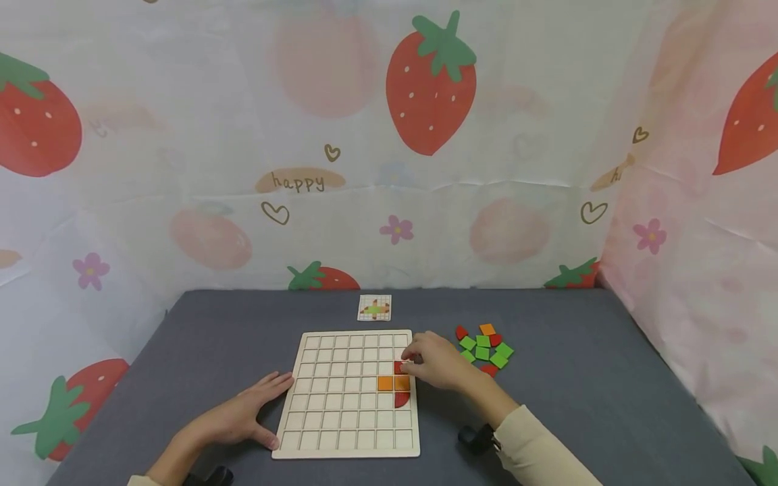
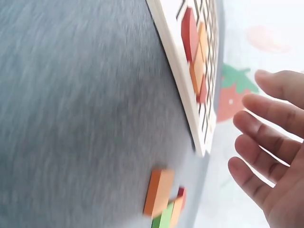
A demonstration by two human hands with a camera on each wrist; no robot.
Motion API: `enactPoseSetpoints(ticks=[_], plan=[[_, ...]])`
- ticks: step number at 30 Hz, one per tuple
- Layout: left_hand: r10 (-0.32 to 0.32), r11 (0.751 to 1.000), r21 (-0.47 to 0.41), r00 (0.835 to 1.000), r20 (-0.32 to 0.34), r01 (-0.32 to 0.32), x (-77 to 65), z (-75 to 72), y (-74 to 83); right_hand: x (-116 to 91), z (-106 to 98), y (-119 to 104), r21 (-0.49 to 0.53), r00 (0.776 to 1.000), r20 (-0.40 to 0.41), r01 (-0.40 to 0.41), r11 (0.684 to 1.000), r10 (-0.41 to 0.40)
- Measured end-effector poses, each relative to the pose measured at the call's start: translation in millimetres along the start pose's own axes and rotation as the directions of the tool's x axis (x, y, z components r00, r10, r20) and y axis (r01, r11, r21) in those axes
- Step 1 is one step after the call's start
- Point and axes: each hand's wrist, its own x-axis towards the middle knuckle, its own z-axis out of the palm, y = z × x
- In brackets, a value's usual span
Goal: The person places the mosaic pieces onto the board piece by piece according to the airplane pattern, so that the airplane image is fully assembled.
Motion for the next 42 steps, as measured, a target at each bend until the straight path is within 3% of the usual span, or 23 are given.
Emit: enactPoseSetpoints(ticks=[6,11,42], plan=[[0.001,1.000,0.002,1.000,0.014,-0.001,0.8,-0.8,-0.1,-10,-7,11,-0.002,0.999,-0.052,-0.016,1.000,0.016],[-0.004,1.000,0.002,1.000,0.021,0.004,2.0,-0.8,-1.1,-17,-10,19,0.016,0.996,-0.034,-0.079,0.997,0.079],[0.018,1.000,0.001,1.000,0.007,-0.018,0.0,-0.1,-2.1,-39,-9,36,-0.075,0.992,0.010,-0.121,0.990,0.122]])
